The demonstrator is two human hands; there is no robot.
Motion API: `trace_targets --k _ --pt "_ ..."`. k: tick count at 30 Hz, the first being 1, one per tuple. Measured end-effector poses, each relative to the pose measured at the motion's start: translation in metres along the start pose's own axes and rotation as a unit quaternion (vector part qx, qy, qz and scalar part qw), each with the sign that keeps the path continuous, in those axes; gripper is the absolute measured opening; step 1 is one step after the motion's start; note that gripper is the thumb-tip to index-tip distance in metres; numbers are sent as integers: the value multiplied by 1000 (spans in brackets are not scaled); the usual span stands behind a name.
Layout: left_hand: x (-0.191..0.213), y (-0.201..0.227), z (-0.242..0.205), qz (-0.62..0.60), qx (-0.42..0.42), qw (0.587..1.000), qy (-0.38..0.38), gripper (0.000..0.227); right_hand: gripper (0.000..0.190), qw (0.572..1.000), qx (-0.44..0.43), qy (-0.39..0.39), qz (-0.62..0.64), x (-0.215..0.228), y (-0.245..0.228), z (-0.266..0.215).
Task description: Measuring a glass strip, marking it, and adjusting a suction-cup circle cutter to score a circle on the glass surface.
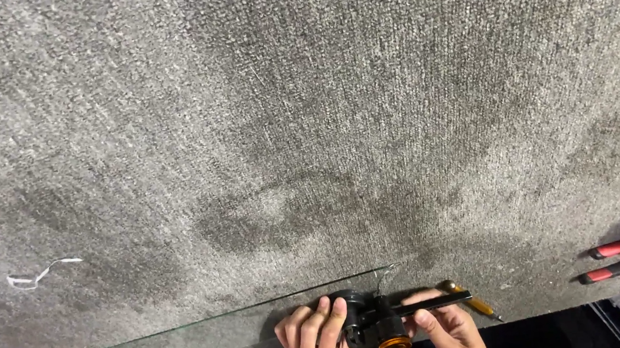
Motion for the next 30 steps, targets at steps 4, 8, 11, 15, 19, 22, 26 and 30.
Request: trace_targets --k 4,8,11,15,19,22,26,30 --pt "0 -1 -1 1 -4 1000 -3 14 24 1000 26 -3 -13 -1 -8 4" --pt "0 -2 -5 -4 2 1000 -8 16 23 999 20 20 -41 -2 -14 5" --pt "-2 -6 -14 -5 3 1000 -14 23 22 999 23 11 -34 2 -9 9" --pt "-7 -3 -13 -5 21 1000 18 20 21 999 22 26 -25 1 -6 6" --pt "-5 -5 -14 -6 17 1000 7 21 23 999 44 9 -20 6 2 2" --pt "-7 -4 -13 -8 15 1000 11 22 23 998 61 -11 -2 6 3 3" --pt "-3 -4 -12 -3 10 1000 -4 21 23 1000 8 24 0 0 0 0" --pt "-4 -5 -14 6 10 1000 7 17 24 999 42 -11 21 2 6 -1"
Point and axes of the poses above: each hand's wrist, its own z-axis towards the middle knuckle, its own x-axis out of the back of the hand, y = z × x, the point moved 2 cm from there along z, towards the middle knuckle, and after that the axes turned 7 degrees about -y, right-handed, at the moved point
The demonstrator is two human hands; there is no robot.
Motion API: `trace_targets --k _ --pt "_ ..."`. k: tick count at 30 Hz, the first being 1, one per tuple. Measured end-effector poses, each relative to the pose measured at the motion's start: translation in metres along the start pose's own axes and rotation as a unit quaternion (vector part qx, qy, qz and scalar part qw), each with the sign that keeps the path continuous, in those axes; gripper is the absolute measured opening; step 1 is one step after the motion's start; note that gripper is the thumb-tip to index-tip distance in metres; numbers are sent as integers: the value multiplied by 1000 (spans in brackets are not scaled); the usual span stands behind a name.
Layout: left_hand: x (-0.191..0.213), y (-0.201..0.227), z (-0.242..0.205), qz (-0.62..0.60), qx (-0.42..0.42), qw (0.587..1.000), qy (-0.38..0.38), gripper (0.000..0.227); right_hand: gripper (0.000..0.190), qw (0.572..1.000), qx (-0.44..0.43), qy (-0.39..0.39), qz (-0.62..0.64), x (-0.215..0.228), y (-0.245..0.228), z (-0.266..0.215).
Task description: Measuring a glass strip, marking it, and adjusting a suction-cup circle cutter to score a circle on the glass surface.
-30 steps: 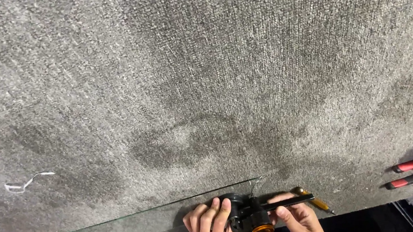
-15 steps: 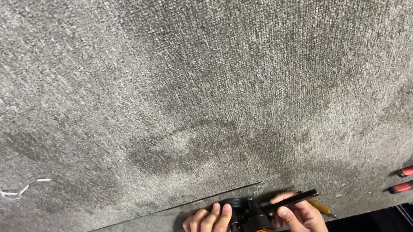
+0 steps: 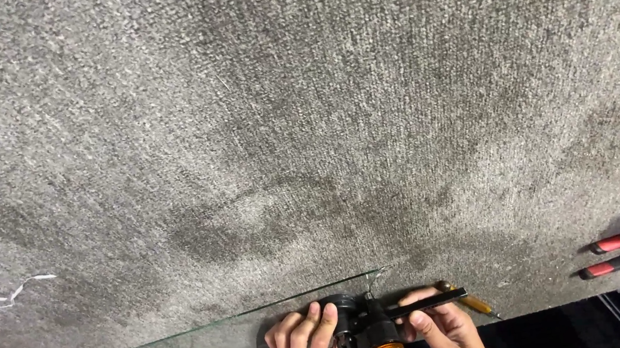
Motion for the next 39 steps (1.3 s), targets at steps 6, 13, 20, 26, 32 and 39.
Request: trace_targets --k 6,13,20,26,32,39 --pt "5 0 3 -3 -12 1000 -25 18 25 997 -65 52 1 1 6 -6" --pt "3 1 7 -1 -19 1000 -17 15 24 995 -77 59 8 0 6 -7" --pt "4 2 8 0 -15 1000 -23 12 21 996 -67 59 8 -8 -6 -5" --pt "5 3 10 -6 -13 999 -29 16 22 998 -45 41 -6 -1 2 -5" --pt "10 14 24 -10 12 1000 -24 8 25 997 -9 55 -58 16 4 -3" --pt "13 2 -8 -39 59 986 -149 41 22 891 69 -79 -441 -53 -133 50"
Point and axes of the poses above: each hand's wrist, its own z-axis towards the middle knuckle, its own x-axis out of the back of the hand, y = z × x, the point moved 2 cm from there along z, towards the middle knuckle, and after that the axes turned 7 degrees about -y, right-handed, at the moved point
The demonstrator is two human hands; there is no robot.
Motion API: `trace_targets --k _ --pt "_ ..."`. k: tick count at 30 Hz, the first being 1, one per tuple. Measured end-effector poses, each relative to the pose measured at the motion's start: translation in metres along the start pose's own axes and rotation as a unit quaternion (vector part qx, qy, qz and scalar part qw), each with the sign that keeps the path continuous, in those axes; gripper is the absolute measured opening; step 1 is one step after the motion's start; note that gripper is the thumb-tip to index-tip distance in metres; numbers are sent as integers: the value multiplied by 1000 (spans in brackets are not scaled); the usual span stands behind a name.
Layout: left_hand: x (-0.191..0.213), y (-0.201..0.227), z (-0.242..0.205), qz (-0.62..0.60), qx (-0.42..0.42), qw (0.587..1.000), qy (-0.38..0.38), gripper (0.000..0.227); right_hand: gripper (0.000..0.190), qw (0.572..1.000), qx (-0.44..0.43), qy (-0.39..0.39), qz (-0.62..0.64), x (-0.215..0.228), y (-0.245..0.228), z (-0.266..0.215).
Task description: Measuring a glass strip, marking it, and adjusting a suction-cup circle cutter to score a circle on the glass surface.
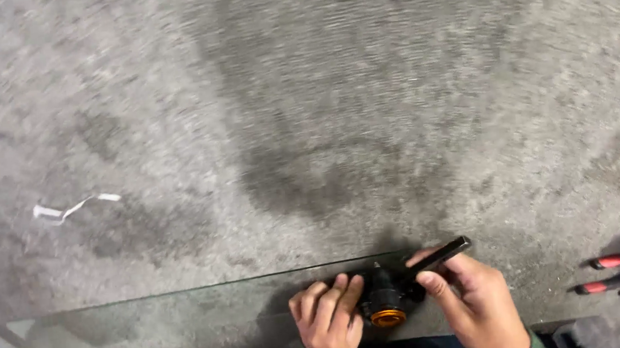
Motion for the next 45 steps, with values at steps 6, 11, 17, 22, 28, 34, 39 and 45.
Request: trace_targets --k 6,11,17,22,28,34,39,45 --pt "12 8 19 -44 -12 999 29 25 20 993 -49 -14 -108 2 -39 22" --pt "12 7 26 -58 -25 994 94 19 21 985 -63 -27 -159 0 -49 32" --pt "14 6 33 -51 -33 990 128 12 19 975 -67 -20 -213 0 -41 35" --pt "18 6 39 -51 -31 990 126 13 19 981 -78 -14 -177 -3 -54 38" --pt "19 9 41 -55 -20 990 128 12 19 988 -66 -18 -140 -3 -46 40" --pt "15 12 36 -56 -5 991 125 10 22 987 -64 -29 -148 -5 -59 44" --pt "19 11 36 -56 -13 992 110 7 22 983 -35 -43 -175 -9 -72 49" --pt "20 11 38 -70 5 990 121 9 17 978 18 -61 -197 -13 -77 57"
Point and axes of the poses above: each hand's wrist, its own z-axis towards the middle knuckle, its own x-axis out of the back of the hand, y = z × x, the point moved 2 cm from there along z, towards the middle knuckle, and after that the axes turned 7 degrees about -y, right-handed, at the moved point
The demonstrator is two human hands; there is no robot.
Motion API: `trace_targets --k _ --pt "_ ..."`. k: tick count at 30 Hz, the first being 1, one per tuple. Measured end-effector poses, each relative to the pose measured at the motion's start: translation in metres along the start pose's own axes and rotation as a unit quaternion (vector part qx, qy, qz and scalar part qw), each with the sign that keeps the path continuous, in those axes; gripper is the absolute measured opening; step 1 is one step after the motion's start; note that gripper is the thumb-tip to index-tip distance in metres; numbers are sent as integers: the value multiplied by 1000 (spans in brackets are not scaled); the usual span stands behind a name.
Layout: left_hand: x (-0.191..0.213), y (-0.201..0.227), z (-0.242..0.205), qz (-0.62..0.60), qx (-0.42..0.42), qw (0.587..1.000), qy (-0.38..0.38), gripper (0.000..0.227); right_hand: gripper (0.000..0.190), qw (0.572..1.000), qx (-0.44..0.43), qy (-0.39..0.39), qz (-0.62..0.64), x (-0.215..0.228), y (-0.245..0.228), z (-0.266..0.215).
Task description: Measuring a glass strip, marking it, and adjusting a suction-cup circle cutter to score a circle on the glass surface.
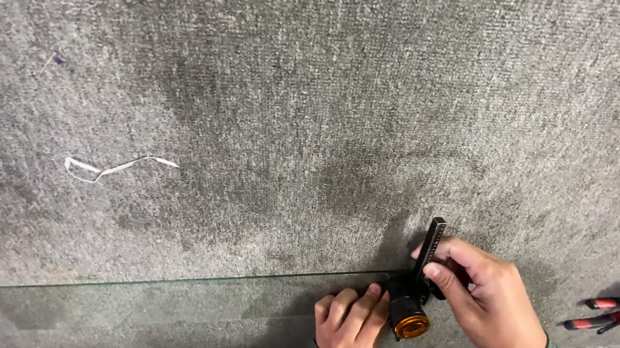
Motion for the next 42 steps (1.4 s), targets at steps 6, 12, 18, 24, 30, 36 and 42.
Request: trace_targets --k 6,12,18,24,30,36,42 --pt "1 -4 1 7 -30 999 8 13 27 992 -56 11 110 -11 38 -27" --pt "1 -7 -8 17 -67 996 -50 33 32 861 -151 129 468 -73 138 -88" --pt "-4 -11 -18 17 -71 994 -86 69 32 893 -176 86 406 -63 112 -107" --pt "-1 -9 -18 6 -94 994 -62 78 25 932 165 291 -138 -45 37 -144" --pt "-12 -19 -23 1 -79 995 -67 68 34 782 381 311 -382 -77 26 -93" --pt "-17 -21 -23 63 -93 993 -45 60 26 751 432 236 -440 -67 35 -65" --pt "-24 -29 -26 57 -87 992 -72 66 19 827 416 198 -322 -55 23 -65"
Point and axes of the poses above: each hand's wrist, its own z-axis towards the middle knuckle, its own x-axis out of the back of the hand, y = z × x, the point moved 2 cm from there along z, towards the middle knuckle, and after that the axes turned 7 degrees about -y, right-handed, at the moved point
